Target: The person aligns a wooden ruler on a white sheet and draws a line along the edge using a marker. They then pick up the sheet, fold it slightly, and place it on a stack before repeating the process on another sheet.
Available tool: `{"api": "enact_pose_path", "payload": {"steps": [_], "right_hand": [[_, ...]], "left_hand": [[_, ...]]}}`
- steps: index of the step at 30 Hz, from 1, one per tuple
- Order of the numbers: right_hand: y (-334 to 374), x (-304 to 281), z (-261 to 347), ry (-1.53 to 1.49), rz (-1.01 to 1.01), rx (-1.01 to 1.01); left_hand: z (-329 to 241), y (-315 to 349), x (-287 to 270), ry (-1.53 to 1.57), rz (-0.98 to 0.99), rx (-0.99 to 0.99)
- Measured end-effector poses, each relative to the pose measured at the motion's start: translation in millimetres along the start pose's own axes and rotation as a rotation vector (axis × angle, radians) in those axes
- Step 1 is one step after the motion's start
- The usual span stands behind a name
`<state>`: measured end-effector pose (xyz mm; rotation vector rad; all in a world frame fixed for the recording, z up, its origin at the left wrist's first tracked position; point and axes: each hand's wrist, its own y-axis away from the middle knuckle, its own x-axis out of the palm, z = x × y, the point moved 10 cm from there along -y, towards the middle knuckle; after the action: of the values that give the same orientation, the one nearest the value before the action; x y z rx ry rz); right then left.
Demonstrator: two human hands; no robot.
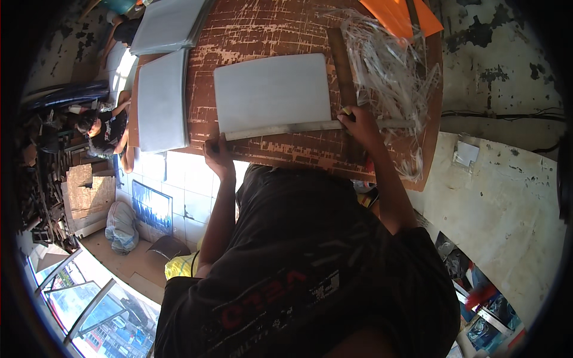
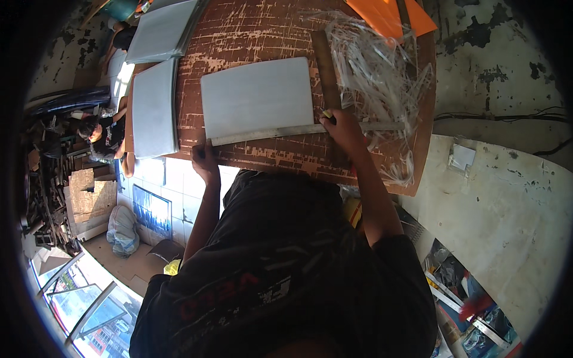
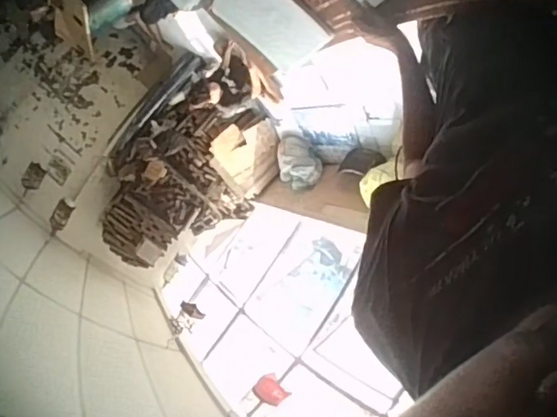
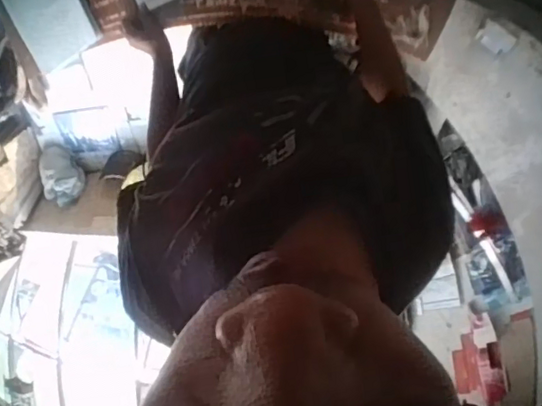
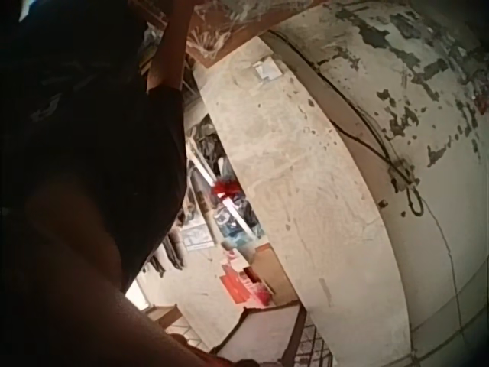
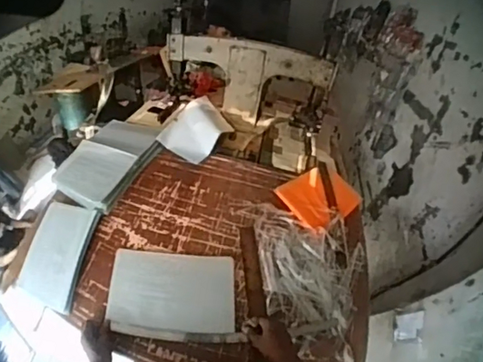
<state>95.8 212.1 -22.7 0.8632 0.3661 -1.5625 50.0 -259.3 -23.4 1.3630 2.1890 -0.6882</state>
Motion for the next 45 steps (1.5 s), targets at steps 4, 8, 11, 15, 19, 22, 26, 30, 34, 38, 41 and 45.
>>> {"api": "enact_pose_path", "payload": {"steps": [4, 8, 11, 15, 19, 22, 26, 30, 34, 38, 41, 45], "right_hand": [[-1.8, 4.5, 22.5, -0.139, 0.025, -0.046], [0.0, -1.7, 45.1, -0.022, -0.115, -0.14], [-6.3, 7.4, 45.8, 0.07, -0.119, -0.085], [-15.9, 15.0, 41.5, 0.156, -0.118, -0.097], [-20.5, 17.2, 40.6, 0.238, -0.088, -0.087], [-18.6, 12.8, 49.3, 0.207, -0.125, -0.156], [-16.3, 2.6, 55.2, 0.025, -0.175, -0.174], [-16.4, -9.6, 34.9, -0.186, -0.263, -0.17], [-13.4, -27.2, 24.3, -0.53, -0.176, -0.122], [-5.1, -33.8, 25.6, -0.913, 0.018, 0.025], [5.9, -30.9, 46.1, -1.245, 0.086, 0.081], [4.1, -13.3, 16.1, -1.168, 0.073, 0.064]], "left_hand": [[3.4, -2.9, 1.3, 0.013, 0.019, 0.009], [9.6, -2.8, 5.8, 0.008, 0.012, -0.04], [9.3, 0.6, 3.8, 0.022, 0.068, -0.137], [17.9, -0.7, 7.1, 0.066, 0.048, -0.115], [22.3, 0.3, 8.4, 0.093, 0.045, -0.138], [9.1, -0.7, 3.6, -0.007, -0.021, 0.026], [13.4, -2.2, 5.5, 0.012, 0.011, -0.022], [2.4, -3.0, 2.8, -0.039, 0.009, 0.035], [7.9, -1.9, 3.8, -0.008, 0.021, 0.006], [13.7, -0.4, 6.3, 0.048, 0.039, -0.06], [18.8, 0.2, 7.2, 0.054, 0.075, -0.112], [11.7, 0.8, 7.3, 0.088, 0.071, -0.13]]}}
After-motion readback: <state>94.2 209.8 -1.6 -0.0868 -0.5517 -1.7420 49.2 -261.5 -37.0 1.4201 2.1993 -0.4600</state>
